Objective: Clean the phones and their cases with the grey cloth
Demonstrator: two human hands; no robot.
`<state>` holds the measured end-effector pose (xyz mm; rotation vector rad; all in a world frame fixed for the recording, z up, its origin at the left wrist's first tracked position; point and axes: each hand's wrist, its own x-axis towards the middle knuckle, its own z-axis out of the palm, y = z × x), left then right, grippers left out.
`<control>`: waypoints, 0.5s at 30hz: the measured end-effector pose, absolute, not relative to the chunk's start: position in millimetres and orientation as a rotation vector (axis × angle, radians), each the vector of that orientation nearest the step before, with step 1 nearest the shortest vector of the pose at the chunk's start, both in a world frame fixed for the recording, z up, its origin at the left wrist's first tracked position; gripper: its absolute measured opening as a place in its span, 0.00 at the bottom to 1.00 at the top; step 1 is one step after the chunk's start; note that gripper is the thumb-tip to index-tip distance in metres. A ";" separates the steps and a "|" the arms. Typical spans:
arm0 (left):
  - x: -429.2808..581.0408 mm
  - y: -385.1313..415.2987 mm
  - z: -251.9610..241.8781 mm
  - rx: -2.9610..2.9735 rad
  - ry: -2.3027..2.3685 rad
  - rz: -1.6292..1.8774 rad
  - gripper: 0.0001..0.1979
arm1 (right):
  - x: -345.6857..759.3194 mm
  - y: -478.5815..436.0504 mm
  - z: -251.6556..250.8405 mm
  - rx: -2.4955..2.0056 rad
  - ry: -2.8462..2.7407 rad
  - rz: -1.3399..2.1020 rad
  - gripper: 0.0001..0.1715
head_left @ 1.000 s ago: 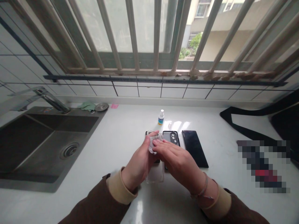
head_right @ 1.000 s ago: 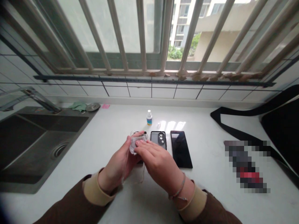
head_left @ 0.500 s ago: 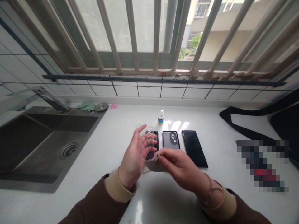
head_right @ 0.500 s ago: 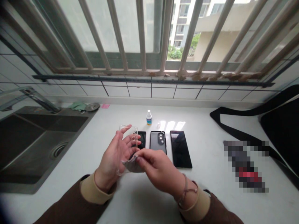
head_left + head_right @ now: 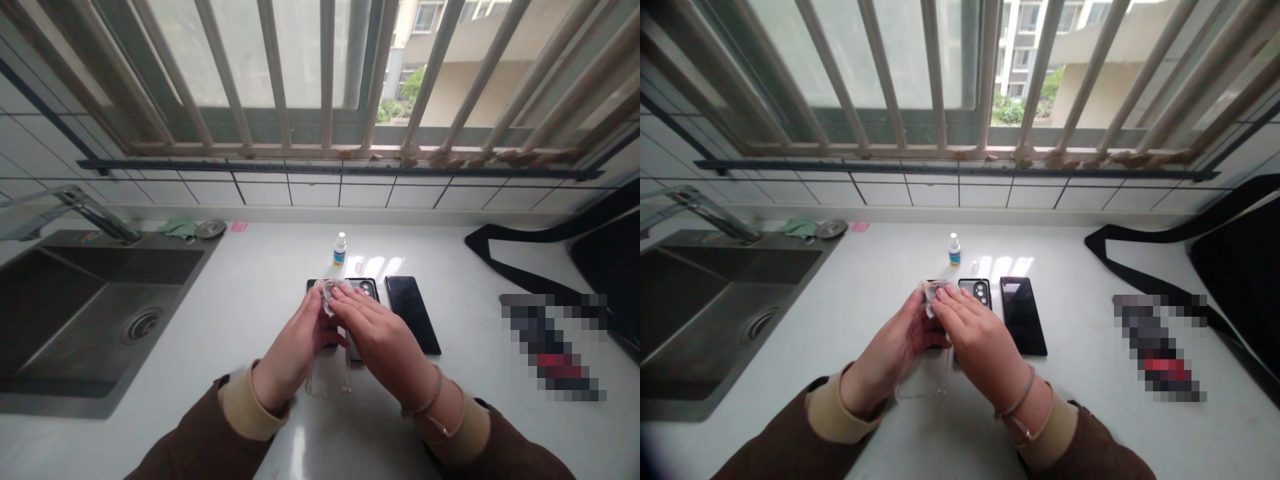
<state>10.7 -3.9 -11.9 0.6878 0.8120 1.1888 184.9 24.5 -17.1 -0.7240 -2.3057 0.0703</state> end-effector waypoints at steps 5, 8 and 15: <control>8.8 -7.5 -7.6 0.764 0.912 1.269 0.28 | 183.3 21.4 -13.9 -0.778 -2.319 0.032 0.19; 10.8 -7.7 -5.1 0.712 0.950 1.330 0.27 | 182.1 17.8 -14.7 -0.748 -2.347 0.045 0.18; 11.4 -1.3 -4.2 0.524 1.031 1.497 0.24 | 173.5 4.4 -13.5 -0.617 -2.407 0.148 0.16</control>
